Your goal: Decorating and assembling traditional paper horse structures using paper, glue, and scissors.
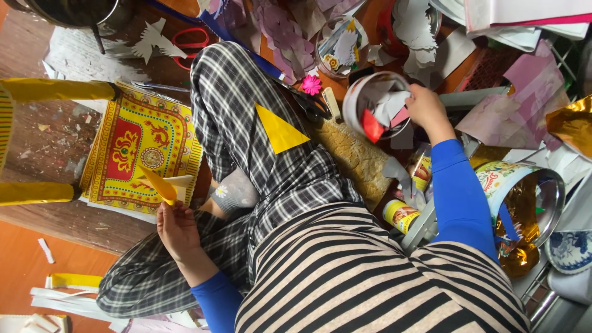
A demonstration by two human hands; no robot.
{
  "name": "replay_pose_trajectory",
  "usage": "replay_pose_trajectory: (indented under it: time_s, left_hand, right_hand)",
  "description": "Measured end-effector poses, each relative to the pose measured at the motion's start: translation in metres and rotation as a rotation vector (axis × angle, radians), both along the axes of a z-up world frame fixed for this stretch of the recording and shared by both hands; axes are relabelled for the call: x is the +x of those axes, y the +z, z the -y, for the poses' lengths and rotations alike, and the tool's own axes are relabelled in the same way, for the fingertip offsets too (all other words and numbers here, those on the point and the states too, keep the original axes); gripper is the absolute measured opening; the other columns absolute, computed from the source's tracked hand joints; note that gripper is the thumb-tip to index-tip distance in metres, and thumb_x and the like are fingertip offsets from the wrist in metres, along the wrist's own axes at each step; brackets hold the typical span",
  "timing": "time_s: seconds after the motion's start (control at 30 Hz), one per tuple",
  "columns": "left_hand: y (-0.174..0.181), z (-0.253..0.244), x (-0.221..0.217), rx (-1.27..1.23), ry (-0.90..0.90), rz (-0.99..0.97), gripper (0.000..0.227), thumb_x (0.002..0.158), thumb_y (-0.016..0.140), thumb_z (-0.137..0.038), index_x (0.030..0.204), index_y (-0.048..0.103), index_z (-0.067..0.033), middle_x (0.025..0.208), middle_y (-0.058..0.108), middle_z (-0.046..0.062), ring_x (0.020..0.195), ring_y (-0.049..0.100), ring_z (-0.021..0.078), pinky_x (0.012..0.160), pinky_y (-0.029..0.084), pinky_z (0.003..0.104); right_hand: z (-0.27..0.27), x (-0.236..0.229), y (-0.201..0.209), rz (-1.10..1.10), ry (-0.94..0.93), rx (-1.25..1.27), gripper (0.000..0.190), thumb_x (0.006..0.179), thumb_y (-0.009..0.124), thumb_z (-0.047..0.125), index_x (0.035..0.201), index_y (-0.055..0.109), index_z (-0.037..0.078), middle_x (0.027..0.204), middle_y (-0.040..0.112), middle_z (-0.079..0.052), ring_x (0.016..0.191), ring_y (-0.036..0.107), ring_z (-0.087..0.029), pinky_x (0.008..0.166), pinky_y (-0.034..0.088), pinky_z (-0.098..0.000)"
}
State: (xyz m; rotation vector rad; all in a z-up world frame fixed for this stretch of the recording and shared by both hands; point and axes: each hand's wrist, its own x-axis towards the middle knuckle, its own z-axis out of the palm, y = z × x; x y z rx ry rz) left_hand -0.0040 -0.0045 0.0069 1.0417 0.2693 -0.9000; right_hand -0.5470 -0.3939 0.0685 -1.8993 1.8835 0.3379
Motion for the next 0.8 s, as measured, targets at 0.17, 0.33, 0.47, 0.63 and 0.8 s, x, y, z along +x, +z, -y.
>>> replay_pose_trajectory:
  time_s: [0.17,0.33,0.47,0.63,0.8]
  left_hand:
    - [-0.001,-0.002,-0.001,-0.018,-0.002,0.020,0.011,0.110,0.066,-0.019,0.109,0.070,-0.0093,0.098,0.071,0.008,0.084,0.065,0.0157,0.074,0.055,0.028]
    - [0.000,-0.003,-0.001,-0.034,-0.007,0.022,0.011,0.110,0.064,-0.019,0.109,0.069,-0.0093,0.099,0.072,0.008,0.086,0.067,0.0164,0.075,0.056,0.029]
    - [-0.002,-0.002,-0.001,-0.020,-0.005,0.003,0.012,0.109,0.065,-0.020,0.111,0.069,-0.0093,0.099,0.072,0.008,0.085,0.067,0.0163,0.074,0.055,0.028]
    - [-0.003,-0.003,-0.001,-0.023,-0.002,-0.008,0.011,0.109,0.066,-0.020,0.110,0.069,-0.0097,0.098,0.072,0.008,0.084,0.067,0.0160,0.073,0.055,0.028]
    - [-0.008,-0.003,0.001,0.014,-0.015,0.006,0.014,0.110,0.064,-0.022,0.110,0.069,-0.0085,0.097,0.072,0.009,0.084,0.068,0.0160,0.073,0.056,0.029]
  right_hand:
    - [0.006,0.002,-0.013,0.116,-0.261,-0.014,0.023,0.099,0.061,0.016,0.118,0.065,0.003,0.093,0.072,-0.022,0.068,0.071,-0.033,0.068,0.056,-0.0461]
    - [0.018,-0.002,-0.045,0.215,-0.367,-0.101,0.023,0.101,0.060,0.017,0.112,0.061,-0.004,0.087,0.070,-0.019,0.055,0.068,-0.027,0.053,0.055,-0.0422]
    - [0.027,-0.004,-0.052,0.207,-0.439,-0.103,0.023,0.102,0.059,0.018,0.108,0.064,-0.004,0.084,0.071,-0.019,0.055,0.068,-0.027,0.054,0.055,-0.0413]
    - [0.020,0.010,-0.038,0.233,-0.408,-0.126,0.023,0.104,0.059,0.021,0.111,0.064,-0.001,0.084,0.069,-0.016,0.056,0.068,-0.027,0.055,0.055,-0.0410]
    - [-0.016,0.096,-0.013,0.551,-0.008,-0.392,0.008,0.109,0.057,0.010,0.113,0.063,0.006,0.094,0.065,-0.010,0.086,0.064,-0.026,0.077,0.054,-0.0392]
